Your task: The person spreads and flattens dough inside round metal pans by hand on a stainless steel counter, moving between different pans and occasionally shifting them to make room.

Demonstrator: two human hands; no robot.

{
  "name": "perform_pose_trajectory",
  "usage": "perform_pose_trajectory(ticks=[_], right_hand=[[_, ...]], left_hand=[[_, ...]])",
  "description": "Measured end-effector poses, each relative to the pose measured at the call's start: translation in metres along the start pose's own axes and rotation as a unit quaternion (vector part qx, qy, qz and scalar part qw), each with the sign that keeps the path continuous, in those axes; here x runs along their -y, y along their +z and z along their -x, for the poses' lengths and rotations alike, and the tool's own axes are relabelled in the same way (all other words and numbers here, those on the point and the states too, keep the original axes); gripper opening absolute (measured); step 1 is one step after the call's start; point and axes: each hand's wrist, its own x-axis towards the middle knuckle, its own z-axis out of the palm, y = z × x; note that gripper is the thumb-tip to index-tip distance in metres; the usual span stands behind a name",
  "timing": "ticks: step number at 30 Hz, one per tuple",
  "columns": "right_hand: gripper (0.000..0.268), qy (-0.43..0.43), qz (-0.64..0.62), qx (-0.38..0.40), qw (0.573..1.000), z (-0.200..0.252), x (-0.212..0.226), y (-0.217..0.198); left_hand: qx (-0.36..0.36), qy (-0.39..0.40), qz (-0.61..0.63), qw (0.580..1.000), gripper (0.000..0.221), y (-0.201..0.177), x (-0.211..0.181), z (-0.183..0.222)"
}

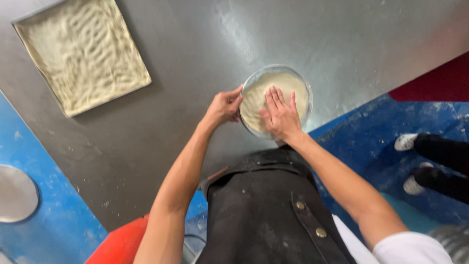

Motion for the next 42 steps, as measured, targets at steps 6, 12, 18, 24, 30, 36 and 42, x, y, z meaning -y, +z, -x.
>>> perform_pose_trajectory(ticks=[6,12,18,24,30,36,42], right_hand=[[0.073,-0.018,0.01,-0.001,1.0,-0.024,0.007,0.004],[0.069,-0.021,-0.006,-0.053,0.998,-0.038,0.013,-0.004],[0.07,-0.127,0.01,0.008,0.992,-0.025,0.032,-0.001],[0.065,-0.083,0.009,-0.007,0.996,-0.048,0.026,0.012],[0.062,-0.018,-0.072,0.0,0.997,-0.066,0.023,0.004],[0.068,-0.019,-0.033,-0.071,0.997,-0.034,0.021,0.009],[0.068,0.064,-0.036,-0.068,0.995,0.013,-0.035,0.008]], left_hand=[[-0.003,0.015,0.005,1.0,0.046,0.004,0.007,0.003],[-0.004,0.0,0.012,1.0,0.045,0.004,0.008,-0.002],[0.004,0.007,0.014,1.0,0.05,0.006,0.007,-0.004],[0.008,0.017,0.025,1.0,0.051,0.008,0.017,-0.013],[0.013,0.028,0.053,0.998,0.055,0.008,0.02,-0.014],[0.011,-0.013,-0.002,1.0,0.058,0.005,-0.001,-0.002],[0.024,-0.019,-0.008,1.0,0.057,0.012,-0.004,0.003]])
